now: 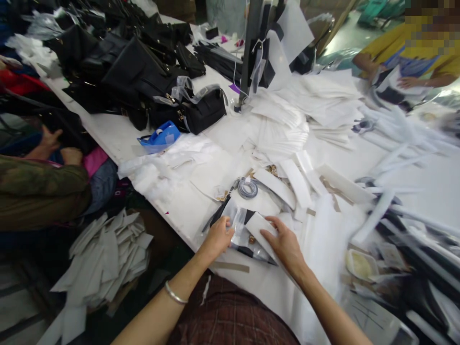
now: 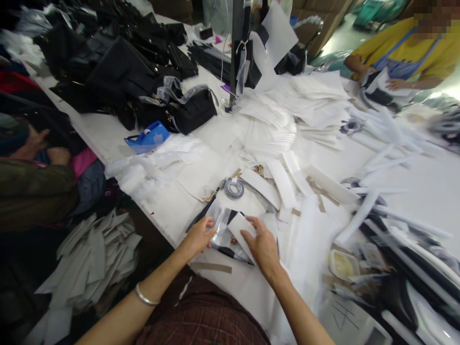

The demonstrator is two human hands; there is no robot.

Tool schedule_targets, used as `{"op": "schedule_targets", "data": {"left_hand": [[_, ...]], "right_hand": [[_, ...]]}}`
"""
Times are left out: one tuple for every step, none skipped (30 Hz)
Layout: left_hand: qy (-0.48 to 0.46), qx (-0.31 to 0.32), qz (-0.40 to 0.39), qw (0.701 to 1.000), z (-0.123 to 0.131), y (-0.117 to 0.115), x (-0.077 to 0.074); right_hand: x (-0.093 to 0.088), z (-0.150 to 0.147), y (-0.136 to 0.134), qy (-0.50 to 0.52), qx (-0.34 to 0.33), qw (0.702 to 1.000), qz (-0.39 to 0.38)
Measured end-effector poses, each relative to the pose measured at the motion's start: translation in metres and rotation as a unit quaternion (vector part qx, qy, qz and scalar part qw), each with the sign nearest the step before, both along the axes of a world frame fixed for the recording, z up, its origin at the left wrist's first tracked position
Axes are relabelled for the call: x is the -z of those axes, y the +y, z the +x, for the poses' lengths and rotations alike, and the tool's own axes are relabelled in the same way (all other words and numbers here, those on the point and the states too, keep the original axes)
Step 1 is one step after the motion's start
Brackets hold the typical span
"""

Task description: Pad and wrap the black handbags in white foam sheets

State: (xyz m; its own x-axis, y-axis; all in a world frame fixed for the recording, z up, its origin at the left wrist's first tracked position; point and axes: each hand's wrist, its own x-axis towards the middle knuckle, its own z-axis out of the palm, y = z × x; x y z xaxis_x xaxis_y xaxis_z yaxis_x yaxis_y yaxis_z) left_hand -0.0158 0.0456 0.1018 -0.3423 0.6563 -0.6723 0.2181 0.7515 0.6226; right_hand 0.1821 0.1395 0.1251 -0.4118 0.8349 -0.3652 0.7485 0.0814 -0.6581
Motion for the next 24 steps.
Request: {"op": "schedule_targets", "data": {"left_hand": [[-0.004, 0.006, -0.008, 1.0, -0.001, 0.004, 0.001], [-0.01, 0.011, -0.016, 1.0, -0.002, 0.008, 0.003], [-0.019, 0.016, -0.021, 0.999, -0.004, 0.011, 0.004], [-0.033, 0.022, -0.025, 0.999, -0.005, 0.013, 0.006], [-0.048, 0.028, -0.026, 0.998, -0.007, 0.014, 0.008], [-0.063, 0.033, -0.027, 0.997, -0.009, 0.015, 0.01], [-0.079, 0.037, -0.027, 0.996, -0.01, 0.015, 0.011], [-0.094, 0.039, -0.026, 0.994, -0.011, 0.015, 0.011], [-0.109, 0.039, -0.023, 0.993, -0.011, 0.014, 0.012], [-0.124, 0.037, -0.019, 0.991, -0.011, 0.013, 0.012], [-0.139, 0.035, -0.014, 0.99, -0.011, 0.013, 0.012], [-0.155, 0.032, -0.009, 0.987, -0.011, 0.012, 0.012], [-0.17, 0.029, -0.006, 0.985, -0.012, 0.011, 0.012], [-0.185, 0.025, -0.003, 0.982, -0.013, 0.01, 0.013], [-0.198, 0.022, 0.0, 0.98, -0.013, 0.01, 0.014], [-0.209, 0.018, 0.001, 0.978, -0.014, 0.009, 0.016], [-0.218, 0.014, 0.003, 0.976, -0.015, 0.008, 0.017], [-0.224, 0.009, 0.004, 0.975, -0.016, 0.007, 0.018], [-0.229, 0.006, 0.007, 0.973, -0.017, 0.006, 0.02], [-0.233, 0.006, 0.014, 0.972, -0.017, 0.005, 0.02], [-0.234, 0.01, 0.024, 0.972, -0.017, 0.003, 0.021], [-0.229, 0.014, 0.038, 0.972, -0.017, 0.002, 0.021], [-0.219, 0.019, 0.056, 0.974, -0.017, 0.0, 0.021], [-0.2, 0.026, 0.075, 0.977, -0.017, -0.002, 0.021]], "right_hand": [[0.004, -0.005, 0.003, -0.023, -0.015, 1.0, 0.015], [0.006, -0.008, 0.005, -0.047, -0.028, 0.998, 0.028], [0.008, -0.01, 0.006, -0.069, -0.04, 0.996, 0.037], [0.009, -0.011, 0.007, -0.088, -0.05, 0.994, 0.043], [0.01, -0.012, 0.007, -0.104, -0.057, 0.992, 0.046], [0.009, -0.012, 0.007, -0.116, -0.061, 0.99, 0.047], [0.009, -0.012, 0.007, -0.123, -0.064, 0.989, 0.046], [0.008, -0.013, 0.007, -0.127, -0.066, 0.989, 0.044], [0.007, -0.014, 0.006, -0.129, -0.066, 0.988, 0.043], [0.007, -0.015, 0.006, -0.132, -0.065, 0.988, 0.042], [0.006, -0.016, 0.007, -0.135, -0.064, 0.988, 0.043], [0.007, -0.017, 0.007, -0.14, -0.063, 0.987, 0.044], [0.007, -0.018, 0.008, -0.145, -0.064, 0.986, 0.044], [0.008, -0.019, 0.009, -0.148, -0.066, 0.986, 0.04], [0.009, -0.02, 0.01, -0.145, -0.073, 0.986, 0.03], [0.01, -0.021, 0.011, -0.135, -0.084, 0.987, 0.012], [0.012, -0.023, 0.011, -0.12, -0.097, 0.988, -0.012], [0.013, -0.025, 0.011, -0.1, -0.112, 0.988, -0.036], [0.014, -0.028, 0.012, -0.078, -0.125, 0.987, -0.058], [0.015, -0.03, 0.012, -0.053, -0.135, 0.987, -0.074], [0.017, -0.033, 0.012, -0.028, -0.141, 0.986, -0.083], [0.018, -0.036, 0.013, -0.004, -0.141, 0.986, -0.086], [0.02, -0.038, 0.014, 0.018, -0.138, 0.987, -0.086], [0.022, -0.039, 0.015, 0.038, -0.133, 0.986, -0.089]]}}
